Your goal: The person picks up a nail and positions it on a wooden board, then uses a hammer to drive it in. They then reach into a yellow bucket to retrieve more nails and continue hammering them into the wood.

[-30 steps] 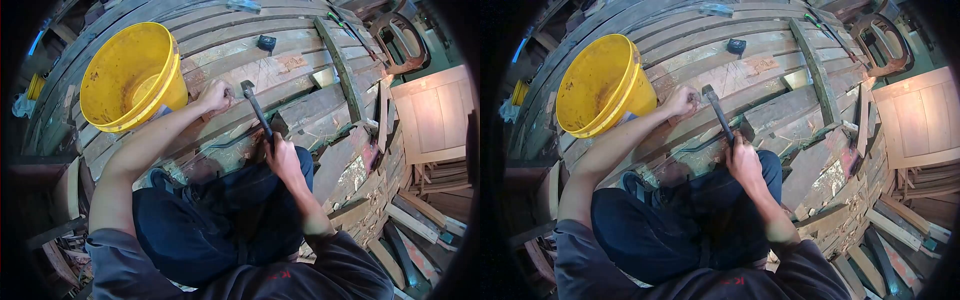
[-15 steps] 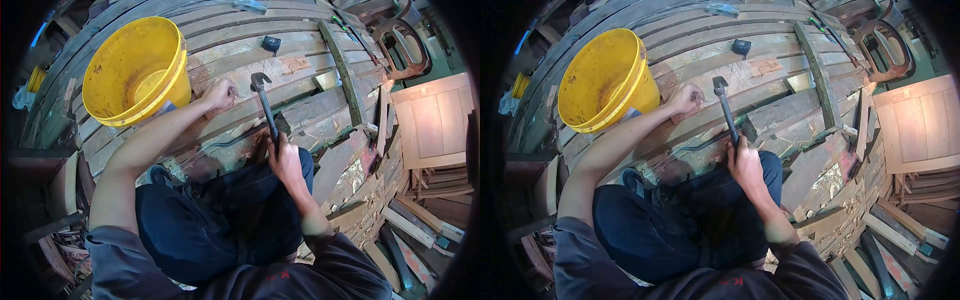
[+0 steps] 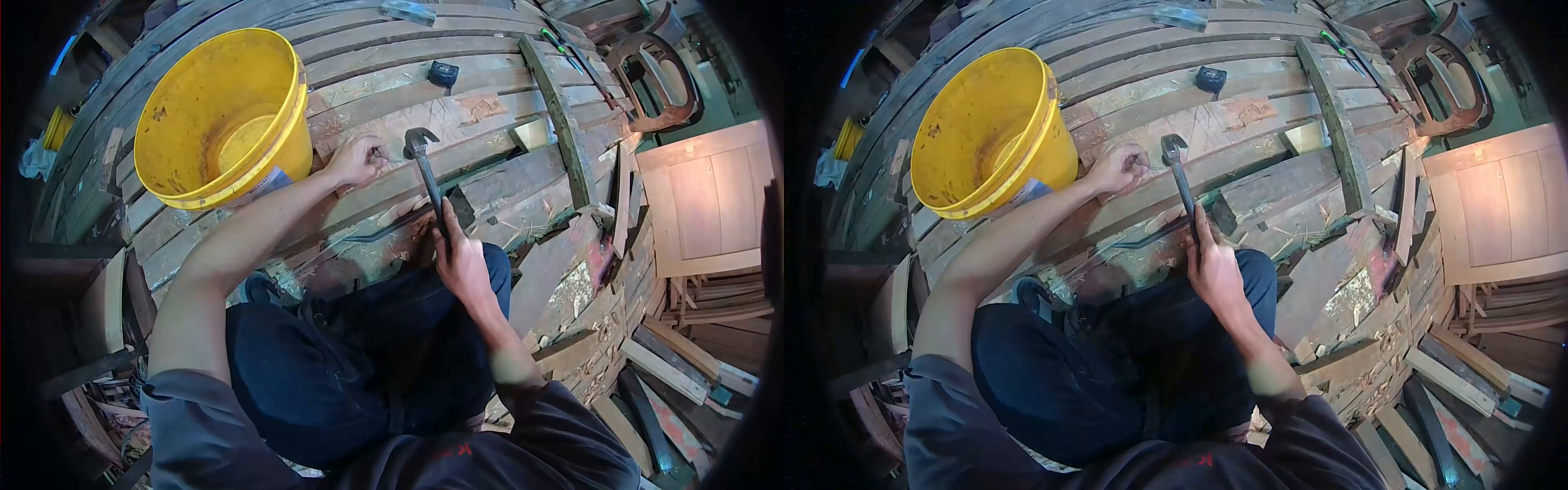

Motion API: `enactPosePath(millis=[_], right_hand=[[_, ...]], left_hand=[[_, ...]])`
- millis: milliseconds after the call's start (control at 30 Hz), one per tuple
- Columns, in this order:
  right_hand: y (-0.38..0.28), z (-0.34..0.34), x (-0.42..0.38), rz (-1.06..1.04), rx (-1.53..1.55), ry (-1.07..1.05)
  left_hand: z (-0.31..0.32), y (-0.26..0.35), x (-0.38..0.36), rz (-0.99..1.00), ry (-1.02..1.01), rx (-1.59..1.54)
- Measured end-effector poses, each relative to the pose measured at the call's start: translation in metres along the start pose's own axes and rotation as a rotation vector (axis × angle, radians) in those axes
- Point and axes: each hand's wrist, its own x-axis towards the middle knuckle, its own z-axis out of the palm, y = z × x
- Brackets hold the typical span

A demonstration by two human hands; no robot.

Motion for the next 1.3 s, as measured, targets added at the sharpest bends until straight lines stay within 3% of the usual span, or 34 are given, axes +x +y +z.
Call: enactPosePath(millis=[233, 333, 433, 533, 633, 767, 900, 1100, 1200, 1300], right_hand=[[0.010, 0.003, 0.005, 0.021, -0.141, -0.118], [0.009, 0.002, 0.007, -0.093, -0.034, 0.005], [-0.003, 0.000, 0.004, -0.050, 0.002, 0.037], [0.002, 0.005, 0.002, 0.002, -0.179, -0.054], [0.008, 0.010, 0.008, -0.099, -0.083, 0.031], [-0.009, -0.001, 0.007, -0.038, -0.053, 0.044], [0.001, 0.009, 0.001, -0.105, -0.218, -0.014], [-0.022, -0.006, 0.000, -0.005, -0.073, -0.032], [-0.009, 0.004, -0.003, -0.024, -0.206, -0.028], [-0.007, -0.011, 0.003, 0.028, -0.101, -0.197]], left_hand=[[-0.002, 0.003, -0.001, -0.086, -0.024, 0.000], [0.003, -0.003, 0.002, -0.091, -0.025, -0.031], [0.003, -0.004, 0.001, -0.060, -0.003, -0.049], [0.004, -0.004, 0.001, -0.033, 0.029, -0.028], [0.003, -0.003, 0.004, -0.038, 0.021, -0.033], [0.007, -0.006, 0.001, -0.037, 0.029, -0.067], [0.004, 0.001, 0.001, -0.141, -0.003, 0.002], [0.009, -0.009, 0.002, -0.037, 0.056, -0.037], [0.007, -0.006, 0.001, -0.032, 0.063, -0.019], [0.005, -0.006, 0.004, -0.140, -0.038, -0.062]])
